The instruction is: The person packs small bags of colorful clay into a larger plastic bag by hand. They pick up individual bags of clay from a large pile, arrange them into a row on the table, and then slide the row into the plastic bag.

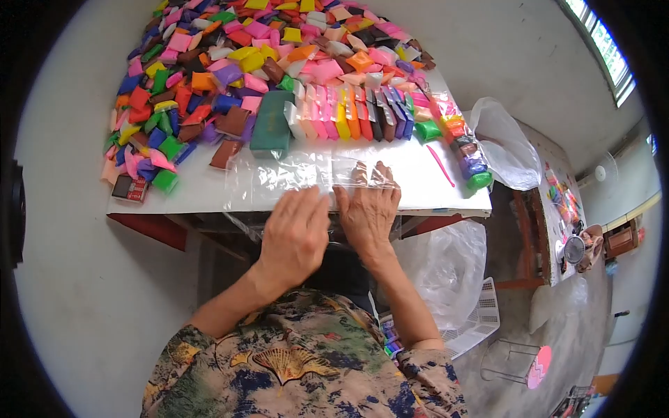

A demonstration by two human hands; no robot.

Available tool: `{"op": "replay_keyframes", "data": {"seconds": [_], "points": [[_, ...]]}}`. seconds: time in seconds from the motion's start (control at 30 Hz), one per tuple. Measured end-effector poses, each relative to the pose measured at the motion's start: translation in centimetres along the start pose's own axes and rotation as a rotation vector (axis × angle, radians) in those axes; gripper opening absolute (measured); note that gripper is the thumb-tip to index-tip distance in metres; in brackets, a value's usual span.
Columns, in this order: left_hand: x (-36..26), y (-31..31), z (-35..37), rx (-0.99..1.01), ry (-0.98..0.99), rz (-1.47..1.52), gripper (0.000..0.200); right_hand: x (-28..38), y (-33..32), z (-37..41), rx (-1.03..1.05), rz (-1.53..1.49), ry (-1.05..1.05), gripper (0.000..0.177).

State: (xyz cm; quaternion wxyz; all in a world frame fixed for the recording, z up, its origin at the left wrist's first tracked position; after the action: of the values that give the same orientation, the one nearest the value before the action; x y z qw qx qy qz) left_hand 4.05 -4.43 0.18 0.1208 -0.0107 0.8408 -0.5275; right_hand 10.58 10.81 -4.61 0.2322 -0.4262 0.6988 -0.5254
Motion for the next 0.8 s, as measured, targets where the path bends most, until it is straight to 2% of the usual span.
{"op": "replay_keyframes", "data": {"seconds": [0.07, 0.17, 0.3, 0.43, 0.53, 0.63, 0.73, 0.8], "points": [[0.9, 1.5, -1.2, 0.063, -0.159, -0.21, 0.04, 0.3, -0.4, 0.1, -0.015, -0.013, 0.012, 0.058], [0.5, 2.1, -1.0, 0.116, -0.235, -0.261, 0.044, 0.3, -0.4, 0.1, -0.011, -0.006, 0.024, 0.058], [0.0, 1.7, 0.7, 0.077, -0.429, -0.196, 0.053, 0.3, -0.5, 0.5, -0.005, -0.022, 0.032, 0.059], [0.6, 1.2, 1.4, 0.091, -0.368, -0.213, 0.059, 0.7, -0.2, 0.5, -0.005, 0.015, 0.032, 0.06], [1.5, 1.2, 0.3, 0.147, -0.396, -0.193, 0.057, 1.1, -0.2, 0.5, 0.007, 0.042, 0.035, 0.059], [2.3, 1.4, -0.5, 0.103, -0.444, -0.297, 0.053, 0.7, 0.1, 0.4, -0.003, 0.036, -0.004, 0.059], [4.0, 1.4, -0.1, 0.11, -0.579, -0.275, 0.051, 0.2, -0.5, 0.5, 0.057, -0.015, 0.034, 0.06], [5.5, 2.1, 0.9, 0.08, -0.549, -0.199, 0.051, -0.1, -0.5, 0.6, 0.042, -0.029, 0.034, 0.06]]}}
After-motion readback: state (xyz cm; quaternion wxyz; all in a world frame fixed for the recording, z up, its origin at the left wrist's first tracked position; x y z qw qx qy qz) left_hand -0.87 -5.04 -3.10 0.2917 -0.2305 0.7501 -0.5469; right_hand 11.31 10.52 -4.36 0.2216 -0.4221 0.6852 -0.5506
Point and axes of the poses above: each hand's wrist, its own z-axis away from the middle knuckle, its own y-axis out of the palm, x = y × z, the point moved 1 cm from there along -z, towards the middle knuckle, and after that the axes turned 15 degrees about x, right-handed, at the moved point
